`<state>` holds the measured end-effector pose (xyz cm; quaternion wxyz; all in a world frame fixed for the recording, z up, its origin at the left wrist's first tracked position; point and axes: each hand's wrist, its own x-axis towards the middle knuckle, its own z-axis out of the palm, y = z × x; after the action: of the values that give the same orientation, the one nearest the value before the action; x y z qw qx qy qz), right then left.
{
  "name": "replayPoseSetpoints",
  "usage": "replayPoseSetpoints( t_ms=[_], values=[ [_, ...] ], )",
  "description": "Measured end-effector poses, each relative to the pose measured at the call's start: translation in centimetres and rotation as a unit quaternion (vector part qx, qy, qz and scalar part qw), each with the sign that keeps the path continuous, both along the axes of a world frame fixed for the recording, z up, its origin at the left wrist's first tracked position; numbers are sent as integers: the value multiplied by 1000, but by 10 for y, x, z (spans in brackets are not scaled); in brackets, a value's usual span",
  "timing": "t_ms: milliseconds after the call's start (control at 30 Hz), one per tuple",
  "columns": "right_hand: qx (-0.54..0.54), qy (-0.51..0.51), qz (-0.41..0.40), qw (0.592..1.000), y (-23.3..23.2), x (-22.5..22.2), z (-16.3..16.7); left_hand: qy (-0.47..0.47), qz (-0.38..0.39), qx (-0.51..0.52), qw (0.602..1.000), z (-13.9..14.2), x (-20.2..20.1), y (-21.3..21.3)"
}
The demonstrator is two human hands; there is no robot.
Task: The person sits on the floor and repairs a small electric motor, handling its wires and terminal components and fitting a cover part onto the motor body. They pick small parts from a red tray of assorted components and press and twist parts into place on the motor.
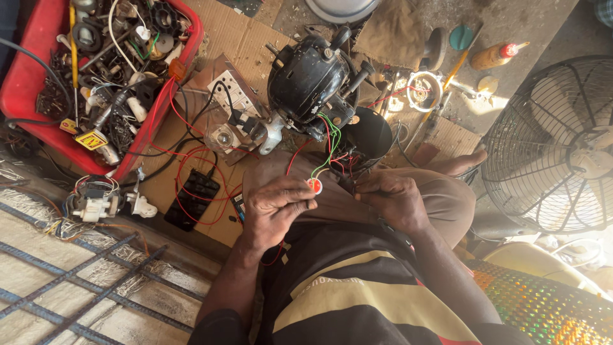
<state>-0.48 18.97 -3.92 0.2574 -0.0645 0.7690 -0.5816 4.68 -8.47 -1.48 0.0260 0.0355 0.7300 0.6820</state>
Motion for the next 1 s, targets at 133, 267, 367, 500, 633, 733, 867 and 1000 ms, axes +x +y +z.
replayPoseSetpoints(
  t_ms=[133,267,367,500,633,733,867,1000],
  values=[
    [-12,25,9,1000,-2,-2,2,25,-61,36,997,13,-6,12],
    [-17,41,11,999,-1,-3,1,119,-128,-28,984,28,-24,29],
    [-90,37,-4,995,5,-3,1,180,-134,-52,973,38,-37,44],
    [-56,-4,-59,997,14,-5,3,120,-142,15,982,52,-47,62],
    [-3,27,-94,995,19,-10,3,47,-67,2,997,57,-60,53],
    [-8,38,-102,994,20,-17,2,68,-24,-14,997,60,-64,32],
    [-44,44,-103,993,15,-25,3,56,42,-39,997,65,-59,16],
    [-73,5,-131,989,8,-33,5,23,53,-2,998,67,-56,10]
  ],
)
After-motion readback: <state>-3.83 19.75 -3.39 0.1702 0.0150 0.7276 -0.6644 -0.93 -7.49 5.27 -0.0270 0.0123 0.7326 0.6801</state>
